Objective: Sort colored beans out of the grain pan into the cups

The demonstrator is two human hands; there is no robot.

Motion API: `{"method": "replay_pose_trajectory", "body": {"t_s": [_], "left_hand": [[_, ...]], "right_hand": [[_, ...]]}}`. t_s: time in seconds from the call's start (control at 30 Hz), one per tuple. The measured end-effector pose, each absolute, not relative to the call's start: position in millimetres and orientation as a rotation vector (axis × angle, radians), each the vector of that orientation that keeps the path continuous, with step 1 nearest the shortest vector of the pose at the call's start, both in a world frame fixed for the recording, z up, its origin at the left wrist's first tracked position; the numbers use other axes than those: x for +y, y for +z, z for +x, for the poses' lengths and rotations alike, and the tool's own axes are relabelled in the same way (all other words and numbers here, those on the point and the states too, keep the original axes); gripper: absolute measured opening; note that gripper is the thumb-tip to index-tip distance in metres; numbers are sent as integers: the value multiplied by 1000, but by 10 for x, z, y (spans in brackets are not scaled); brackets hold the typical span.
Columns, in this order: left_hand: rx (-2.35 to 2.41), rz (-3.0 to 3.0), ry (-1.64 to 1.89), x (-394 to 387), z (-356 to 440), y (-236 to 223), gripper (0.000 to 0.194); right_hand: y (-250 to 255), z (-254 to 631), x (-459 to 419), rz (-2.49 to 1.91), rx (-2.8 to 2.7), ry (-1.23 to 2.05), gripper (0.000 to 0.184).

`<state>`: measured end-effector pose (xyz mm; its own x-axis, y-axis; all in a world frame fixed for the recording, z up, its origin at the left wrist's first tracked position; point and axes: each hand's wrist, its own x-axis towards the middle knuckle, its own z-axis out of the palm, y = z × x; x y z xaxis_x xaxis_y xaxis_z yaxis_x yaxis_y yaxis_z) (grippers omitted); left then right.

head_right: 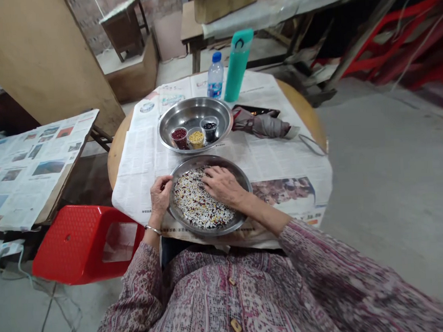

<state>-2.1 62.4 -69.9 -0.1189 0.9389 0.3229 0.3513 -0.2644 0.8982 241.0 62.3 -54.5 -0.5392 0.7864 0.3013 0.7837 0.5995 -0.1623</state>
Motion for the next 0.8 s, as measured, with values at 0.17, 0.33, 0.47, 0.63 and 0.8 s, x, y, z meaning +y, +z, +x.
{"method": "replay_pose_trajectory", "body": {"t_s": [0.17, 0.33, 0.47, 0.63, 0.8], "left_hand": [[1417, 1605, 1410, 625, -22, -702, 17], [1433, 1610, 1401, 636, -28, -710, 17], [1445, 1617, 1389, 636, -27, -703, 17], [1466, 1603, 1379, 631, -11, -683, 15], [1464, 1618, 1382, 632, -7, -680, 16]], "right_hand": [[-562, 2695, 287, -1229, -2476, 124, 22], [-502, 2405, -56, -945, -2450, 306, 21], [-465, 2145, -13, -816, -2609, 306, 19], [-530, 2389, 317, -1112, -2521, 164, 22], [-571, 2662, 598, -1416, -2253, 160, 28]]}}
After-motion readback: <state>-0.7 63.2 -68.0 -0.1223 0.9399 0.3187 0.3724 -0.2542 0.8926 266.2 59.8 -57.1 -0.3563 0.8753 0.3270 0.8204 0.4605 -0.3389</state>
